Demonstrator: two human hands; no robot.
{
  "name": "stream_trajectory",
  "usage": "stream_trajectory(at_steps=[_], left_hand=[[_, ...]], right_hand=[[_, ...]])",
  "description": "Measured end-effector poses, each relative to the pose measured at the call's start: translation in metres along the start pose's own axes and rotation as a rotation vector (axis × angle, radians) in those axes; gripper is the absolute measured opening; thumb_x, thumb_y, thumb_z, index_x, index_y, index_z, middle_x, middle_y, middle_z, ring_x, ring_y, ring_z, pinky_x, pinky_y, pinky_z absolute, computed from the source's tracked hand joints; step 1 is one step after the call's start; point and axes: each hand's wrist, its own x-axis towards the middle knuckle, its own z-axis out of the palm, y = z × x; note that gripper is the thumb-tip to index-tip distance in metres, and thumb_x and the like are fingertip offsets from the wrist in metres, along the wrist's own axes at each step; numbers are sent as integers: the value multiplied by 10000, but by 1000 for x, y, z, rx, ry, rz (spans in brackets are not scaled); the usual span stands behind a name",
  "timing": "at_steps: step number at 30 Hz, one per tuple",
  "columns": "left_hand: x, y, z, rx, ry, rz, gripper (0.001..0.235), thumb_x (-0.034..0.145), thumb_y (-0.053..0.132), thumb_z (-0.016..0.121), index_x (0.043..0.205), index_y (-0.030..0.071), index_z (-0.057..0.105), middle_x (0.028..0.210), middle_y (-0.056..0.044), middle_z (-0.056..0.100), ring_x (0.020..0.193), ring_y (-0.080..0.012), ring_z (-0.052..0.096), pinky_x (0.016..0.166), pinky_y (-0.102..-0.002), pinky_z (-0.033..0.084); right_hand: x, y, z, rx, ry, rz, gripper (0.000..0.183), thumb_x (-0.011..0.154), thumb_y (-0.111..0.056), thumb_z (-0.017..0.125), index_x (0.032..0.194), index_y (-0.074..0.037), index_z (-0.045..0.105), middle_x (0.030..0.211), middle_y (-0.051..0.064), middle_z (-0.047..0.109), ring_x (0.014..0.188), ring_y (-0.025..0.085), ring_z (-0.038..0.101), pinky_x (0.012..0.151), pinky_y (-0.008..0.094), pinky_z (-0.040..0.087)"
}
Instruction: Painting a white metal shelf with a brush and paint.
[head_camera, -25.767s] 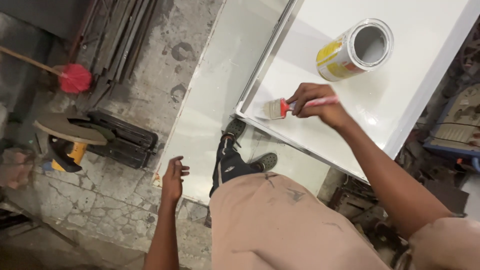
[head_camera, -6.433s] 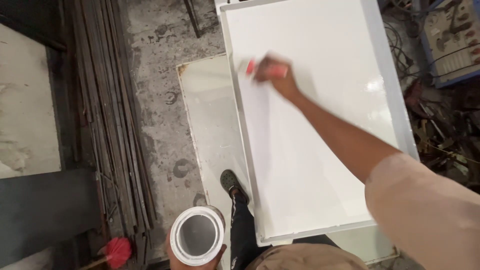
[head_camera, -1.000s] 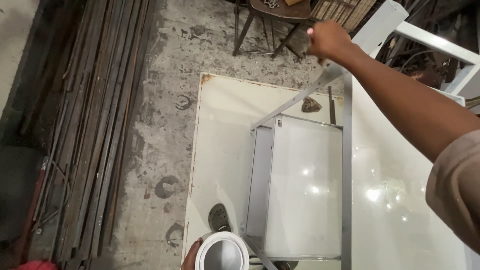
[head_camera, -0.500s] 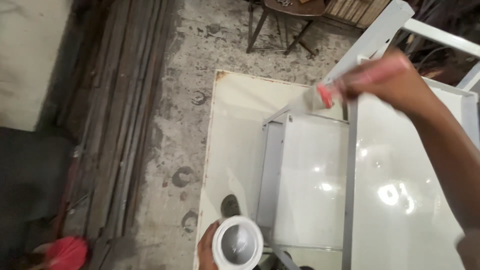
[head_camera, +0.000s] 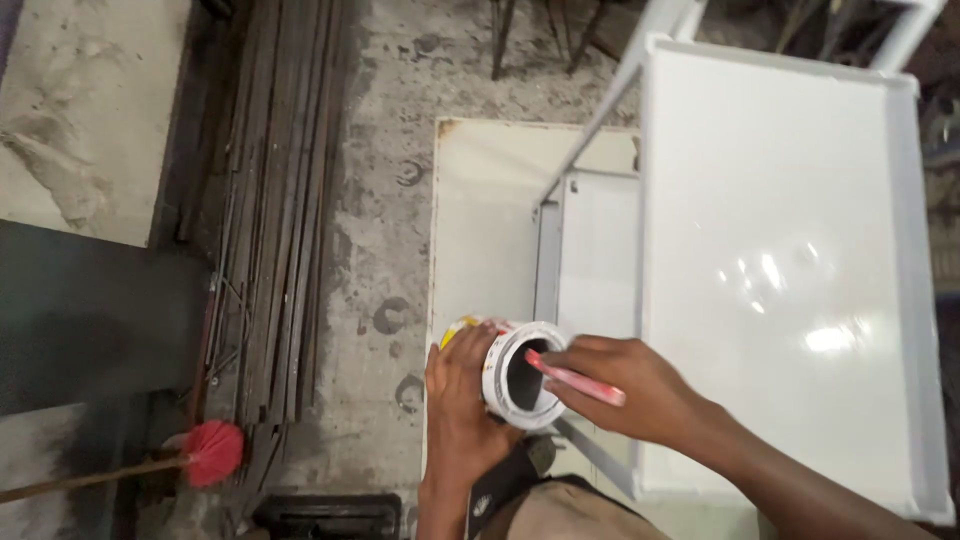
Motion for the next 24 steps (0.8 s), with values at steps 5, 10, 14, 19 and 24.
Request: stream_trajectory(at_steps=[5,10,14,19,24], left_hand=[[-35,55,10,-44,-35,47,990,566,292,949,1416,55,500,1424,-144,578,1369,-386,487,1155,-553,321],[-69,92,29,-52,-24,87,978,561,264,935,1413,52,503,1416,-154,578,1357,-391,488,1140,-522,370],[-82,117,45,-50,-79,108,957,554,225,932,1406,72,524,1404,-138,610,1344,-370,524,1126,-499,392],[-79,132,56,-36,-176,148,995,475,203,941,1371,74,529,1364,-144,611,1292,-394,517,1081,-515,378],[-65,148,63,-118,-261,102,957,493,172,926,1364,99,534,1359,-111,620,1293,-382,534,1071,-489,424]], right_hand=[[-91,50,-4,498,156,178,214,885,-128,754,1042,8,802,878,131,804,739,199,767,638,305,622],[-192,78,-26,907,412,546,224,883,-64,694,998,120,751,860,210,779,639,252,725,579,337,610],[-248,73,-34,859,566,611,232,881,-61,687,1003,130,737,868,211,773,692,258,760,618,338,631],[-297,84,-30,810,713,619,236,866,-55,696,991,140,741,846,224,773,685,293,780,602,355,634],[-315,78,-41,817,803,663,239,848,-49,706,1000,128,759,829,229,790,675,298,782,608,349,639]])
